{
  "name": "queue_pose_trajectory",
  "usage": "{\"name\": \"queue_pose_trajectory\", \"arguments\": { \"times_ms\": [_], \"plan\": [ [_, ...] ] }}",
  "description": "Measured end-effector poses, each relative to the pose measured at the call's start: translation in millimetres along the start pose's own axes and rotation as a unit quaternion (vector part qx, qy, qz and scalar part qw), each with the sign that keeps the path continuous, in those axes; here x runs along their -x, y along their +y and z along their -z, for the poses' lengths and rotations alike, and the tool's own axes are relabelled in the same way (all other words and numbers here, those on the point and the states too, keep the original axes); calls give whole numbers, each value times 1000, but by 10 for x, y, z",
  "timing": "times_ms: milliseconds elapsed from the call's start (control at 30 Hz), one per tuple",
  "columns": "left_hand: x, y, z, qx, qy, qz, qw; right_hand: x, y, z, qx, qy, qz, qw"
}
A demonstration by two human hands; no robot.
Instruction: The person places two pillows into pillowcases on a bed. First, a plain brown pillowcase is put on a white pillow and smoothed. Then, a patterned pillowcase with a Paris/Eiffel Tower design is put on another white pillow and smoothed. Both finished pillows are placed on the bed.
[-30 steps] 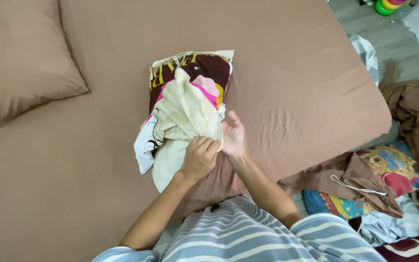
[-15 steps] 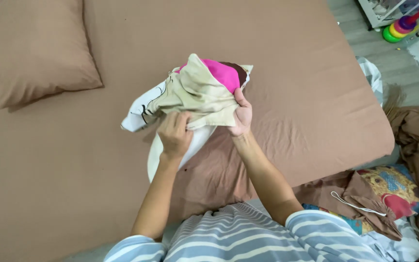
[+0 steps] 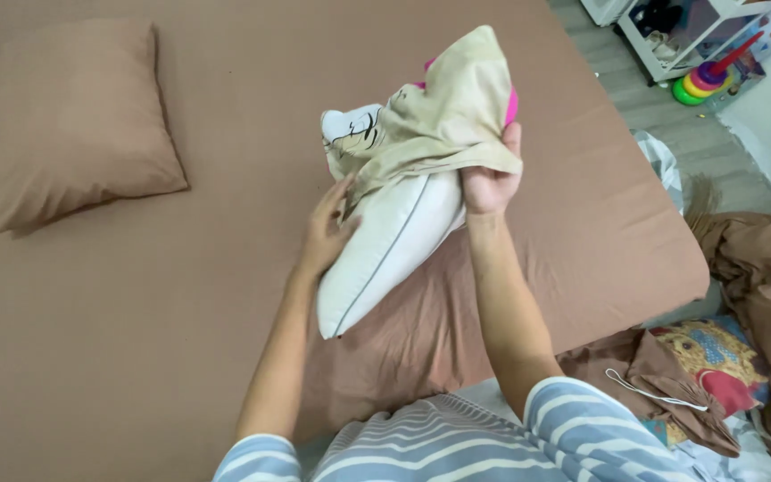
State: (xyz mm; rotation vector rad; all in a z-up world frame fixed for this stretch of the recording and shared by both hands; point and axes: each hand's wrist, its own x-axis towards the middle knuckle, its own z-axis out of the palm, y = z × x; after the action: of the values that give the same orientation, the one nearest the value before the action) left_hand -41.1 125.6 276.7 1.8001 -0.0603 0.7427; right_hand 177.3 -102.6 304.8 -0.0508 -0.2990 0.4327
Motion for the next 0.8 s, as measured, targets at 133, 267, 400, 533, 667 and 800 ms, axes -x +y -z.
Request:
{"name": "queue_pose_trajectory", "arguments": {
  "times_ms": [133, 267, 400, 533, 667, 800],
  "plan": [
    [-137, -190, -638, -91, 17, 45, 995, 14, 234, -169, -90, 22, -69, 993],
    [-70, -463, -764, -234, 156, 49, 958, 190, 198, -252, 77, 32, -71, 994],
    [-335, -542, -528, -251, 225, 56, 940, 1210, 393, -82, 521, -104, 116, 839],
    [-696, -354, -641, -263, 189, 39, 945, 1940, 583, 291, 851, -386, 176, 309],
    [-796, 198, -624, -266, 97, -64, 957, 1344, 573, 662, 903, -343, 174, 191],
    [-591, 702, -541, -370, 115, -126, 913, 837, 577, 479, 926, -275, 198, 166]
  ]
}}
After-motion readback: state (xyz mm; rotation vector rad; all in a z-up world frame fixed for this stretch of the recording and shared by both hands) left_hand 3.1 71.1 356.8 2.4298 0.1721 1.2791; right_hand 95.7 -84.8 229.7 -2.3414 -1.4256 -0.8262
